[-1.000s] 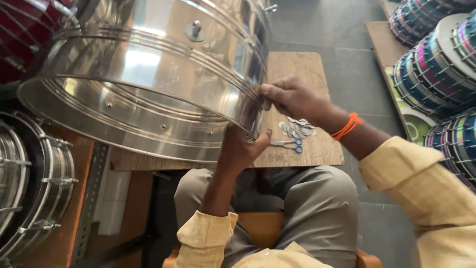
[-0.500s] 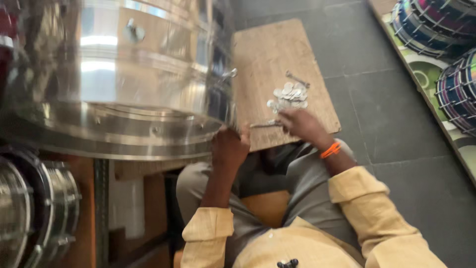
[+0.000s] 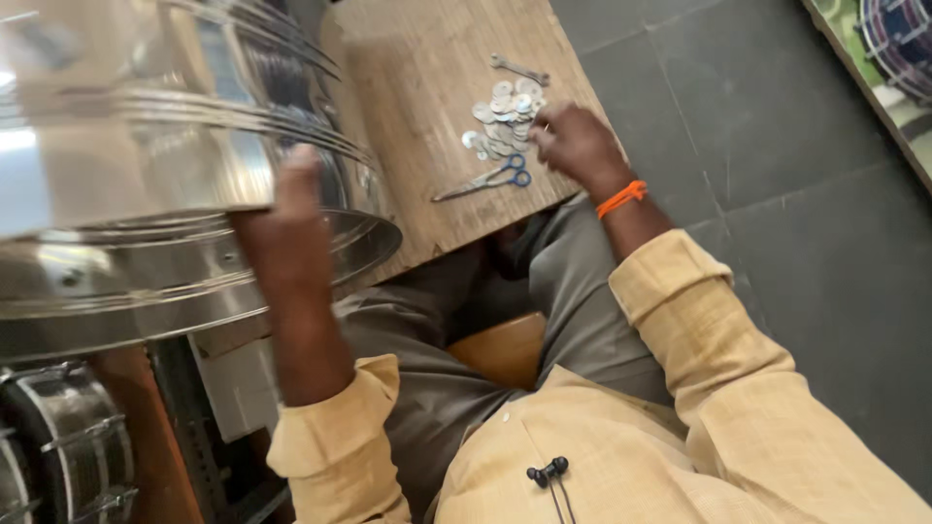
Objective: The person is assembling a large metal drum by hand. They insert bolts into the drum's side holes, place washers, and tighten the nuts using a wrench. The person also uses pliers to adjust the hardware and handles a plastic bag of parts.
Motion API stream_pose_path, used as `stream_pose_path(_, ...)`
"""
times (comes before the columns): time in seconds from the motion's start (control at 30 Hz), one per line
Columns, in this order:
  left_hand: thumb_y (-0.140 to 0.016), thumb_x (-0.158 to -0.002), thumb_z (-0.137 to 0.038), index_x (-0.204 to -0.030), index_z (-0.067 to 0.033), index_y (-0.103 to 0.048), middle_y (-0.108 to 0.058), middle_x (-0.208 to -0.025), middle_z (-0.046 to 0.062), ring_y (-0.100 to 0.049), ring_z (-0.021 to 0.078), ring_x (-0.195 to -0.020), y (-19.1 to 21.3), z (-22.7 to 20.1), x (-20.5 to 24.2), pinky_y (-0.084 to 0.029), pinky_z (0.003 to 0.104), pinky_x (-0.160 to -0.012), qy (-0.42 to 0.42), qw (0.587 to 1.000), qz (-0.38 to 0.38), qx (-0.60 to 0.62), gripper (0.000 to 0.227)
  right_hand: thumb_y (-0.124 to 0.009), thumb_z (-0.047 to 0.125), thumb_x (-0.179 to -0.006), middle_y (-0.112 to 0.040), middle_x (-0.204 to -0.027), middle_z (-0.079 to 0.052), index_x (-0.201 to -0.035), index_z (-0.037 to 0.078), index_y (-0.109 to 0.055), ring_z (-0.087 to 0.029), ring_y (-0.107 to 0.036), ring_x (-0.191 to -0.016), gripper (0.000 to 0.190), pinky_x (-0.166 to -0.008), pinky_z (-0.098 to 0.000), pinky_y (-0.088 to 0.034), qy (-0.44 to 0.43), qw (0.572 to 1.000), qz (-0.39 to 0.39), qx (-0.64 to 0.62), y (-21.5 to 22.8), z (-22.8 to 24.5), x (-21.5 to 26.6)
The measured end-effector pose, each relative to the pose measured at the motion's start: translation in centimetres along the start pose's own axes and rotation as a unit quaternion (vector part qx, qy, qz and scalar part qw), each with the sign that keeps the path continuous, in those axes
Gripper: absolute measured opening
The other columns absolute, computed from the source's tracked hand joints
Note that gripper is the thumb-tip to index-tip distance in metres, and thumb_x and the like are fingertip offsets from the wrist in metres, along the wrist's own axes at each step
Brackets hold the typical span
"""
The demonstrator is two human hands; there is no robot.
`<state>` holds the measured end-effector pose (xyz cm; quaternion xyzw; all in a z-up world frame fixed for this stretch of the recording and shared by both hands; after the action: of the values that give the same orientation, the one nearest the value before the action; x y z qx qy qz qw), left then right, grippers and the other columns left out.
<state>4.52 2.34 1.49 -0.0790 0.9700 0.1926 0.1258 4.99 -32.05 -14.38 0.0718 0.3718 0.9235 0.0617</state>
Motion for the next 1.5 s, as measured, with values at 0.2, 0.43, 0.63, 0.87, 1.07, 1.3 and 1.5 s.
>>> stream_pose_path(0.2, -0.075, -0.095, -0.013, -0.144, 0.0071, -0.048, -0.059, -0.140, 0.021, -0.063, 0.0339, -0.129, 3.1, -2.3, -0.6, -0.050, 0.042, -0.119, 0.005, 0.981, -0.040, 0.189, 0.060, -0.067, 0.018, -0.096, -0.074, -0.074, -0.010, -0.101, 0.001, -0.073, -0.014, -0.070, -0.059, 0.018, -0.058, -0.0326, -0.055, -0.091, 0.993, -0.025, -0.078, 2.6, -0.3, 1.0)
stream_pose_path(0.43, -0.073, -0.105, -0.014, -0.151, 0.0096, -0.041, -0.053, -0.148, 0.022, -0.055, 0.0354, -0.138, 0.0, -0.2, 1.9, -0.044, 0.049, -0.126, -0.105, 0.992, 0.006, 0.069, 0.061, -0.067, 0.017, -0.095, -0.076, -0.083, -0.010, -0.103, 0.005, -0.075, -0.019, -0.073, -0.070, 0.017, -0.067, -0.0354, -0.056, -0.076, 0.996, -0.026, -0.027, 2.0, -0.5, 0.9)
stream_pose_path(0.63, -0.072, -0.098, -0.025, -0.119, 0.0066, -0.065, -0.073, -0.104, 0.020, -0.073, 0.0352, -0.096, -2.1, 2.3, 4.2, -0.058, 0.048, -0.090, -0.092, 0.994, 0.018, -0.048, 0.038, -0.070, 0.018, -0.094, -0.073, -0.103, -0.015, -0.102, 0.007, -0.073, -0.036, -0.069, -0.096, 0.014, -0.083, -0.0484, -0.053, 0.057, 0.993, -0.076, 0.070, 1.2, 0.5, -0.2)
stream_pose_path(0.87, -0.082, -0.086, -0.050, -0.063, 0.0053, -0.068, -0.064, -0.068, 0.027, -0.066, 0.0442, -0.064, -3.7, 6.4, 6.4, -0.053, 0.051, -0.062, -0.032, 0.931, 0.082, -0.356, 0.062, -0.066, 0.010, -0.087, -0.074, -0.102, -0.016, -0.101, 0.011, -0.077, -0.038, -0.069, -0.097, 0.018, -0.084, -0.0518, -0.053, 0.050, 0.986, -0.093, 0.130, -0.3, -0.1, -5.9)
stream_pose_path(1.07, -0.081, -0.092, -0.051, -0.066, 0.0019, -0.069, -0.065, -0.072, 0.026, -0.066, 0.0433, -0.068, -5.3, 7.8, 5.6, -0.055, 0.051, -0.067, -0.091, 0.929, 0.078, -0.350, 0.060, -0.067, 0.013, -0.088, -0.075, -0.102, -0.015, -0.102, 0.016, -0.079, -0.038, -0.070, -0.096, 0.019, -0.085, -0.0515, -0.054, 0.014, 0.988, -0.076, 0.136, -1.0, -1.2, -7.3)
stream_pose_path(1.3, -0.087, -0.077, -0.046, -0.084, -0.0017, -0.075, -0.072, -0.089, 0.019, -0.070, 0.0405, -0.079, -5.7, 6.5, 4.8, -0.056, 0.049, -0.070, -0.076, 0.955, 0.097, -0.270, 0.046, -0.068, 0.013, -0.087, -0.075, -0.098, -0.015, -0.100, 0.014, -0.078, -0.038, -0.069, -0.094, 0.016, -0.082, -0.0518, -0.053, 0.033, 0.985, -0.094, 0.140, 0.4, -2.7, -6.0)
stream_pose_path(1.5, -0.089, -0.077, -0.042, -0.086, -0.0036, -0.076, -0.073, -0.096, 0.017, -0.072, 0.0384, -0.083, -5.3, 8.2, 5.4, -0.058, 0.046, -0.074, -0.042, 0.965, 0.087, -0.246, 0.041, -0.071, 0.015, -0.091, -0.075, -0.102, -0.012, -0.106, 0.014, -0.076, -0.035, -0.070, -0.097, 0.016, -0.084, -0.0489, -0.054, 0.017, 0.987, -0.068, 0.146, 0.7, -0.8, -5.7)
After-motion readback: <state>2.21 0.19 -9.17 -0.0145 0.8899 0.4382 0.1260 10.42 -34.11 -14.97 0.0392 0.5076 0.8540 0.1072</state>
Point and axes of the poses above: each hand's wrist, its own x-axis away from the middle knuckle, its own y-axis out of the back of the hand, z = x × y, the point moved 2 cm from there along -x, towards the middle knuckle
